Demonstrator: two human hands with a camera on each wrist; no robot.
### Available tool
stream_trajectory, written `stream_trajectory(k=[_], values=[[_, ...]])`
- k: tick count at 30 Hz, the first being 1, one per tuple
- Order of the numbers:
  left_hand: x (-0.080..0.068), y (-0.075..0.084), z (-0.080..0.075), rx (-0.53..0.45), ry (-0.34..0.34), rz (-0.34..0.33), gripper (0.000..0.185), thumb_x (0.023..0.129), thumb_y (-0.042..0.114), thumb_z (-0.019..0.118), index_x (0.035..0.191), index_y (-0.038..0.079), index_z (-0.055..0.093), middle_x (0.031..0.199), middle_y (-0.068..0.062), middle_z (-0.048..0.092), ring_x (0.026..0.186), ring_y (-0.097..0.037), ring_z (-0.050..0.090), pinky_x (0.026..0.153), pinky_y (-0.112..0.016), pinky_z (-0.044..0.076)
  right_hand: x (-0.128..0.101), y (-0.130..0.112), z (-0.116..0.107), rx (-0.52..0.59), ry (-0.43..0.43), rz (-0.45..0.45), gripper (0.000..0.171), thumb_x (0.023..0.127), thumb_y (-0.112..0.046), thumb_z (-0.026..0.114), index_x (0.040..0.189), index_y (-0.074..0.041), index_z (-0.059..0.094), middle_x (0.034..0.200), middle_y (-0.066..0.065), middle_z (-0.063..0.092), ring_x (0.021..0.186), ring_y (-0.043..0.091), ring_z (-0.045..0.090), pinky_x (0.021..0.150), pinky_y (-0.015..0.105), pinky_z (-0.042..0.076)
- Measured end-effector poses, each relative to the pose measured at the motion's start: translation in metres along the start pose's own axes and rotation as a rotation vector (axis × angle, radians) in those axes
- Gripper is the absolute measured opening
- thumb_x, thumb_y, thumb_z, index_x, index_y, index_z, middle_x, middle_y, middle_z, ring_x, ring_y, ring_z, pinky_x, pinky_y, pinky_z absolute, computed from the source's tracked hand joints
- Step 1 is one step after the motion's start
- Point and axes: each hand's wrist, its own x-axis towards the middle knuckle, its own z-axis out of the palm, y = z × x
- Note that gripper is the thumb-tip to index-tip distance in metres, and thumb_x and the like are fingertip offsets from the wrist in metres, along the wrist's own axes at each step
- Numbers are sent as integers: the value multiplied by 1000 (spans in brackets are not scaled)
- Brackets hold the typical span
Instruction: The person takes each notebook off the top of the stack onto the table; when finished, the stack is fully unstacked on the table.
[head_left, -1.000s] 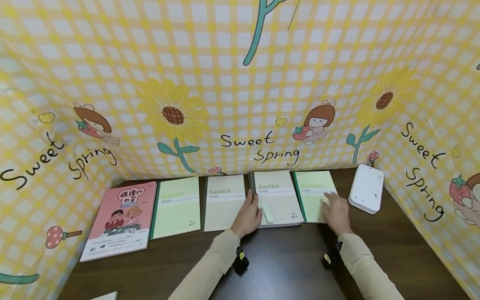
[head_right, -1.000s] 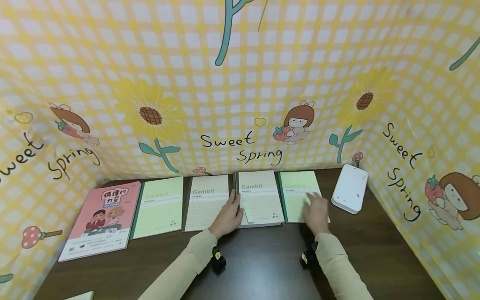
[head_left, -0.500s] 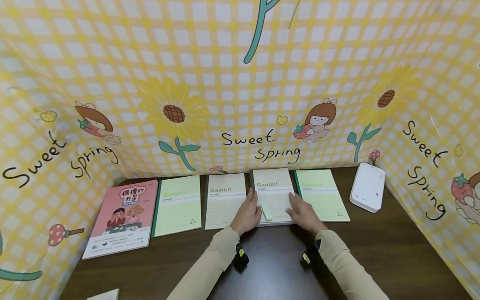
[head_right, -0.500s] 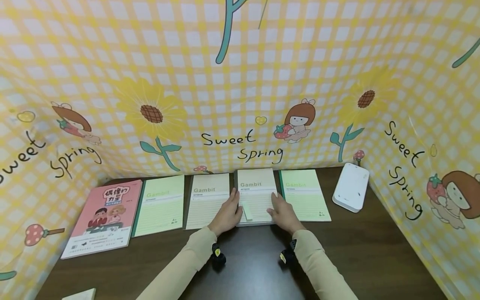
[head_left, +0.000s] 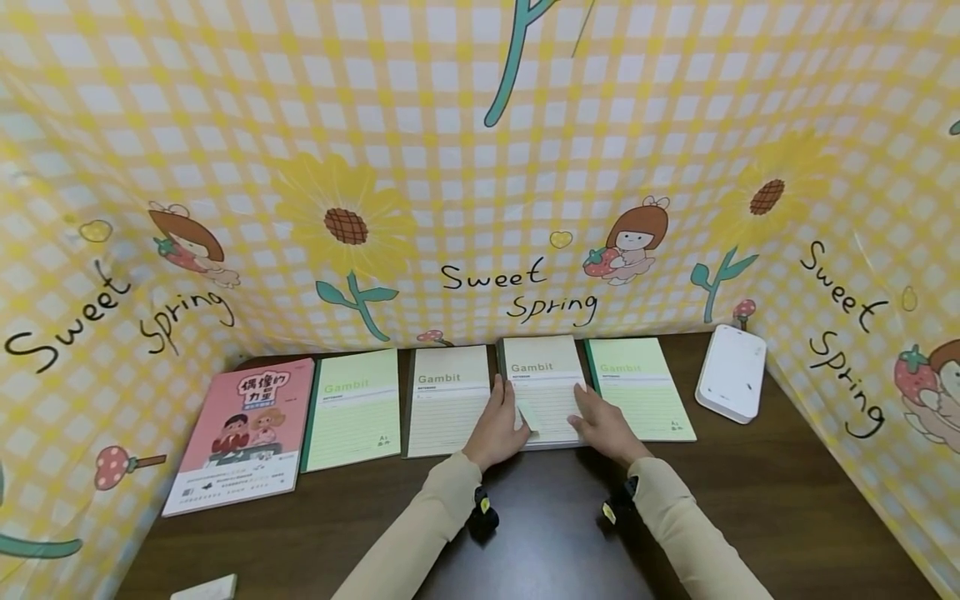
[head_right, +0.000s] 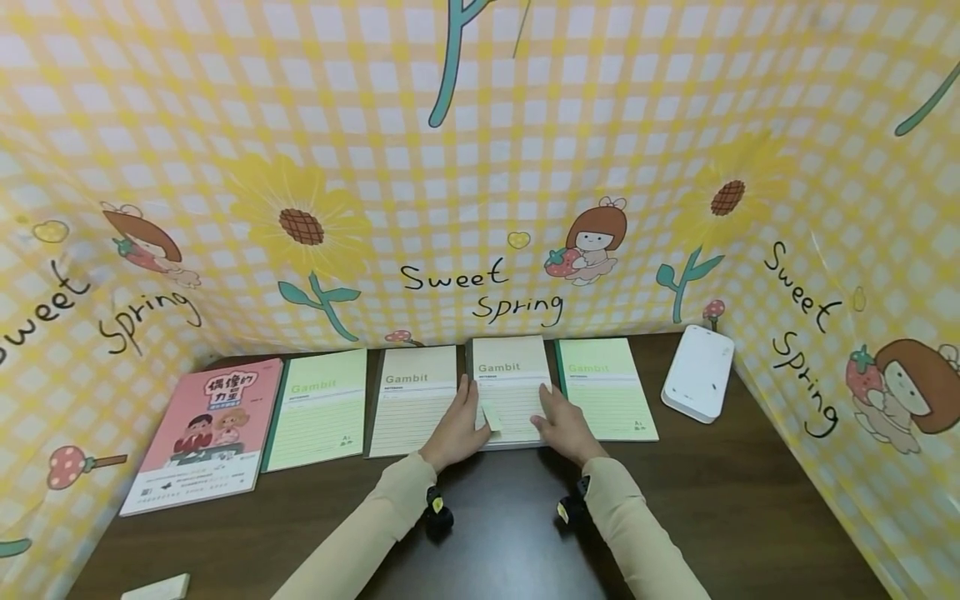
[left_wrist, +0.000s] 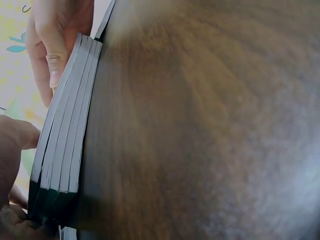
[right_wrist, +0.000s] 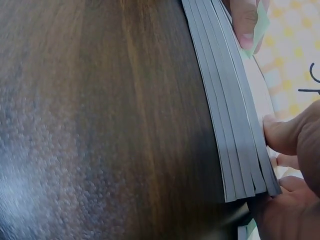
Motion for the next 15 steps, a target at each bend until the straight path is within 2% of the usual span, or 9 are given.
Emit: stream_trajectory(k=[6,15], values=[[2,-2,-1,-6,-12,-13,78,91,17,59,149,-12,15,158,-32,2,146,-38,20,112,-43,34,2,1,1,-5,0,-10,63,99,-18,55,150,4,25,156,28,22,143,46,24,112,60,26],[1,-1,-5,-62,-55,-46,76,91,14,61,151,-6,19,158,-31,0,141,-42,31,100,-44,45,0,1,2,-2,-9,-9,65,99,-20,56,151,3,25,157,28,18,142,46,24,112,60,26]])
